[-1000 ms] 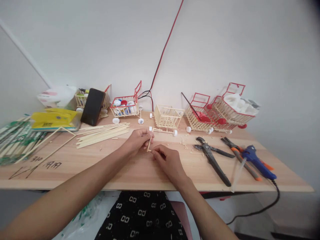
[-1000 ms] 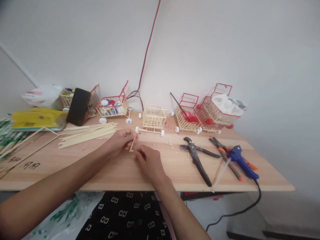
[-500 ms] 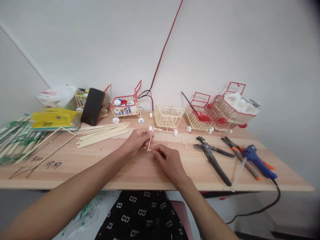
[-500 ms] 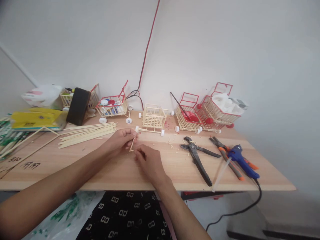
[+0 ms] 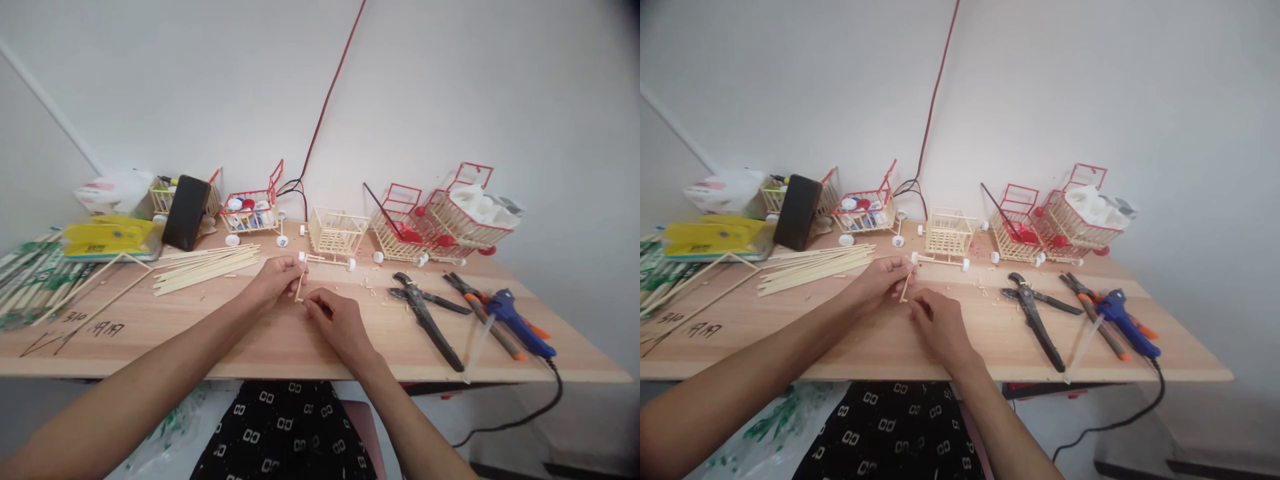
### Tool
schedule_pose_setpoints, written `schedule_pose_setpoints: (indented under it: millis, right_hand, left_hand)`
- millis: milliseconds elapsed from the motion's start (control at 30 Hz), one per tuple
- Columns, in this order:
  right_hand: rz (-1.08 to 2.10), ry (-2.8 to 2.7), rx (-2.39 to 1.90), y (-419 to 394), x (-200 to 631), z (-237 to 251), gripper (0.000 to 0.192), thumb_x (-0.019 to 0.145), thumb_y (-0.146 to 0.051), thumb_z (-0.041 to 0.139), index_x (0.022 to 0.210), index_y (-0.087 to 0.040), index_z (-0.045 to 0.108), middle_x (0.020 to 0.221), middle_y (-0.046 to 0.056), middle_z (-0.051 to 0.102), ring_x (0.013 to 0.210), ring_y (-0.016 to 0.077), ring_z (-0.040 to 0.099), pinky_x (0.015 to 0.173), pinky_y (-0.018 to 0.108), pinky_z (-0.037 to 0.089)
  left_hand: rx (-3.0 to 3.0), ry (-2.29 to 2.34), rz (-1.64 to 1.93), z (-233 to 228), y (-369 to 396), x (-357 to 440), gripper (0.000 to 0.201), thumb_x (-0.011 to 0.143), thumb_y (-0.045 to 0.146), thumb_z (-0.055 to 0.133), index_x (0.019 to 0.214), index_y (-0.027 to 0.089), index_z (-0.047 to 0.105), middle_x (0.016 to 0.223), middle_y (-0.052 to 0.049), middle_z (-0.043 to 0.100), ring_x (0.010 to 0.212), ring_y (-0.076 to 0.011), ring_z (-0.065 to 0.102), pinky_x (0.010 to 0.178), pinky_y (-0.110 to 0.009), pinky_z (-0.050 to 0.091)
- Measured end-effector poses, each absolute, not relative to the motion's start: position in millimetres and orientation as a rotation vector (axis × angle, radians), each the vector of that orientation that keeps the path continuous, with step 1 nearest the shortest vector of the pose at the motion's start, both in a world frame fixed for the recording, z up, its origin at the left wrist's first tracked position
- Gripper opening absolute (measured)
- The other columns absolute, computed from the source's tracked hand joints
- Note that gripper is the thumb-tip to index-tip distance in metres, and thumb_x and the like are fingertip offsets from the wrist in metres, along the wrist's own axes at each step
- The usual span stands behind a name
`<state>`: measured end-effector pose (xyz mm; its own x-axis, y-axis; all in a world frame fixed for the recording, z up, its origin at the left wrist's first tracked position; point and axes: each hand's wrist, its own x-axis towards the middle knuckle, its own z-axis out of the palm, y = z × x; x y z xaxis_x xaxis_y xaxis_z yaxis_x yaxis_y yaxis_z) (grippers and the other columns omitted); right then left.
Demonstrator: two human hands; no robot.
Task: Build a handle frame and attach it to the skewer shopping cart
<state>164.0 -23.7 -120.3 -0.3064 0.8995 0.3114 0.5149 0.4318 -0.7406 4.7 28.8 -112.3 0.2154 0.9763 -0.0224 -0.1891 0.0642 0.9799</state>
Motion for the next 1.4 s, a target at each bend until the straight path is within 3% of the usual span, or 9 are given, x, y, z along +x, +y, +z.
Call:
schedule_pose_setpoints:
  millis: [1267,1400]
  right_hand:
    - [0.687,-1.939,-1.181,-24.5,163.4,-121.5,0.009,0.085,-0.019,0.055,0.085,-0.021,0.064,0.072,-0.004,0.063,0.061,0.0106,0.051,0.060,0.022,0.036]
    - [0.711,-1.914,-1.186,-24.6,163.4,-121.0,0.011,0.085,-0.022,0.056,0.092,-0.022,0.064,0.078,-0.003,0.067,0.063,0.0110,0.054,0.061,0.022,0.039]
  left_hand:
    - [1.141,0.916,1.114,-113.0,30.7,4.4,0.029,0.070,0.036,0.071,0.074,0.011,0.059,0.060,0.000,0.058,0.041,-0.0035,0.039,0.035,-0.016,0.029]
    - [1.136,0.906,1.113,-113.4,31.6,4.2,0.029,0.069,0.036,0.071,0.073,0.011,0.059,0.060,0.000,0.058,0.041,-0.0033,0.039,0.035,-0.016,0.029]
